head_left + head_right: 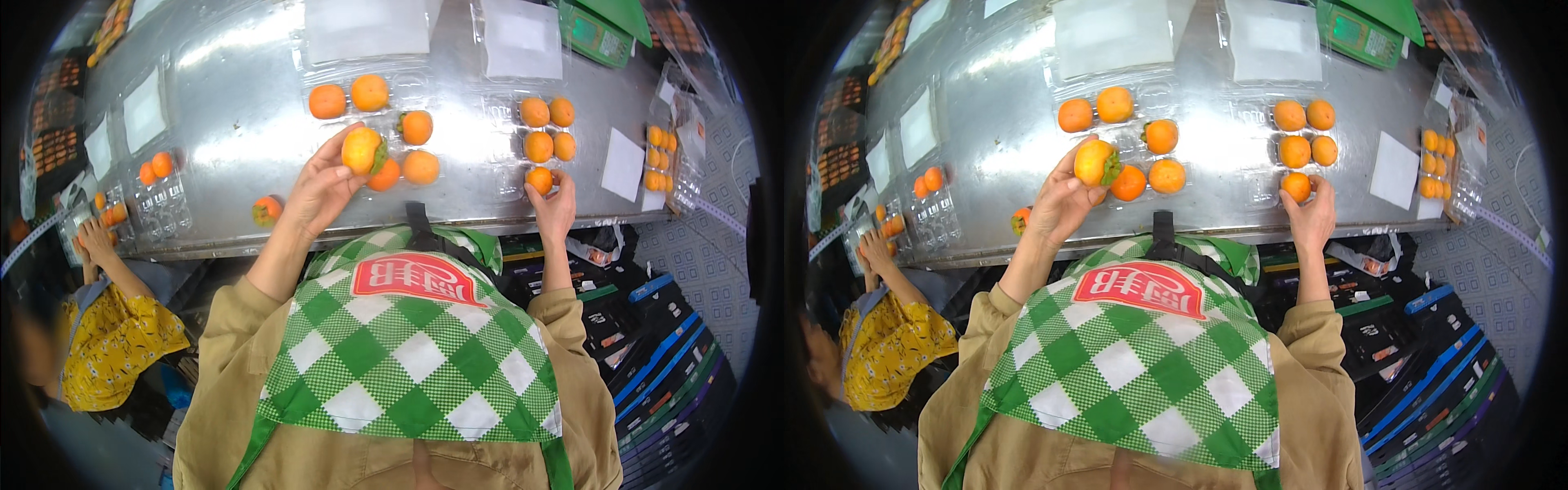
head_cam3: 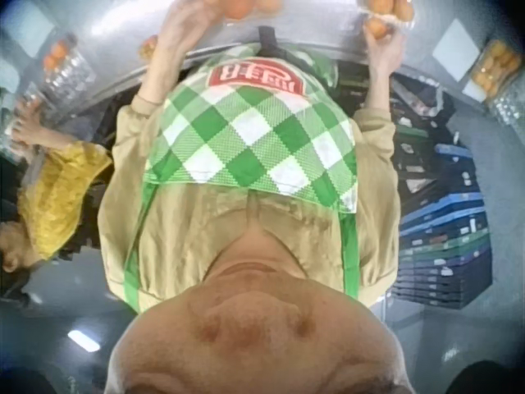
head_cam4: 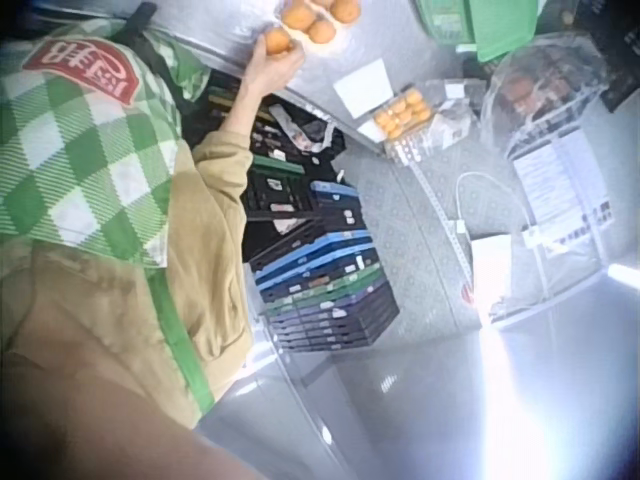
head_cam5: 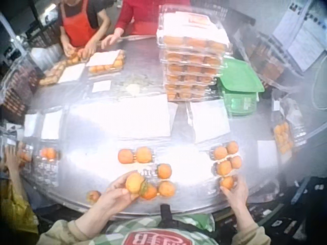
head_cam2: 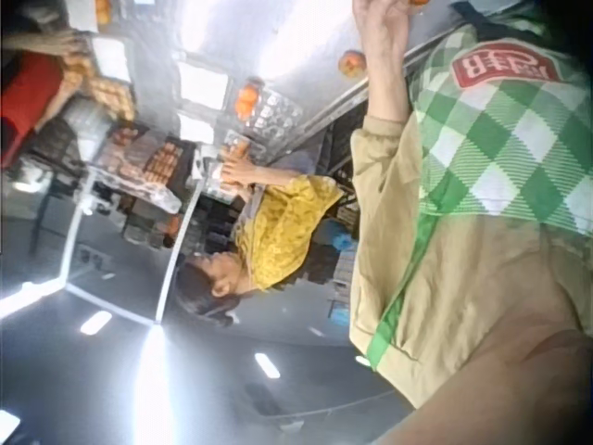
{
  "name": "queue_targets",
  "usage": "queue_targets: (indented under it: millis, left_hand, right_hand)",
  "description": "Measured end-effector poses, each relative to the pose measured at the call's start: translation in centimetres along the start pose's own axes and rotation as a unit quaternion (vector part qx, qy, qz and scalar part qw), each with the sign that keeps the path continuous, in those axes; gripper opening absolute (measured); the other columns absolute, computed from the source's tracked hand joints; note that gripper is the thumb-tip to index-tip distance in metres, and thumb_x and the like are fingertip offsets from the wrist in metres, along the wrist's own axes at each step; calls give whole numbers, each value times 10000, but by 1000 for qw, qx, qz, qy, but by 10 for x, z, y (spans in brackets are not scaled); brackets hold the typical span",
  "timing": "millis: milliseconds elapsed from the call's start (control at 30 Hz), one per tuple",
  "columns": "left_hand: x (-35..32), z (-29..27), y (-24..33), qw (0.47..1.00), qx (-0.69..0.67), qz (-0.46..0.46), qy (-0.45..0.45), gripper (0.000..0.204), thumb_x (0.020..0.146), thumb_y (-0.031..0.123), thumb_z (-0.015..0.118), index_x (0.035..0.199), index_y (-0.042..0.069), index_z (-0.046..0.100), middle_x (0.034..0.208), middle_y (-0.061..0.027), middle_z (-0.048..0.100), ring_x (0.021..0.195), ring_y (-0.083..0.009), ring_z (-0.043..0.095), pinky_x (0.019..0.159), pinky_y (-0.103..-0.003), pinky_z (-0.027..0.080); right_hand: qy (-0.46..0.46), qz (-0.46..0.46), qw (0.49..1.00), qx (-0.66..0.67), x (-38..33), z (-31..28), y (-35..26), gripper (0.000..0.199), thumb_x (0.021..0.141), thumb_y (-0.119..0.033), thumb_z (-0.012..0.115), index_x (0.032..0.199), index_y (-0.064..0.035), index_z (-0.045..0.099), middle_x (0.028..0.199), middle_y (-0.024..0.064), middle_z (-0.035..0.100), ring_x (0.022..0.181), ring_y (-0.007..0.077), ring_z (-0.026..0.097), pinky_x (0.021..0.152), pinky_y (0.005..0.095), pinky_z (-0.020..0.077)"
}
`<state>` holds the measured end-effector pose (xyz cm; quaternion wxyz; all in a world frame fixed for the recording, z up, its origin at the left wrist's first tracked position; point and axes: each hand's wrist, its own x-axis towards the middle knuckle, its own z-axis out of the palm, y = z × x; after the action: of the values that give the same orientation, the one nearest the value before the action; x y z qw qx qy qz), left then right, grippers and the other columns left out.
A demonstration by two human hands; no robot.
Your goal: The person picks up persimmons from a crate and the table, arranges them into plastic containers, places a plastic film over the fruit, and closes the lids.
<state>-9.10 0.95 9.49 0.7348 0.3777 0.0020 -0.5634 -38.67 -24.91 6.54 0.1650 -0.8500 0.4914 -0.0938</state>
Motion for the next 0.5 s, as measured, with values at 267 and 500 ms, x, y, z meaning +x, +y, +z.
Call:
queue_targets:
  millis: [267,500]
  left_hand:
    - [-2,-29,1,934,-327,-123,-79,715,820,236,645,1429,41,323,1327,-196,483,1198,-313,520,953,-385,488]
    - [-5,-12,11,966,219,136,16,774,749,44,696,1435,53,339,1236,-112,553,1138,-237,539,946,-359,463]
  right_hand:
    - [-17,-75,991,108,13,-11,-44,483,741,-214,779,1122,-10,565,978,113,593,831,240,569,755,342,475]
    - [-137,-230,939,217,25,28,-138,437,736,-156,752,1110,-25,569,963,117,577,847,248,584,768,349,496]
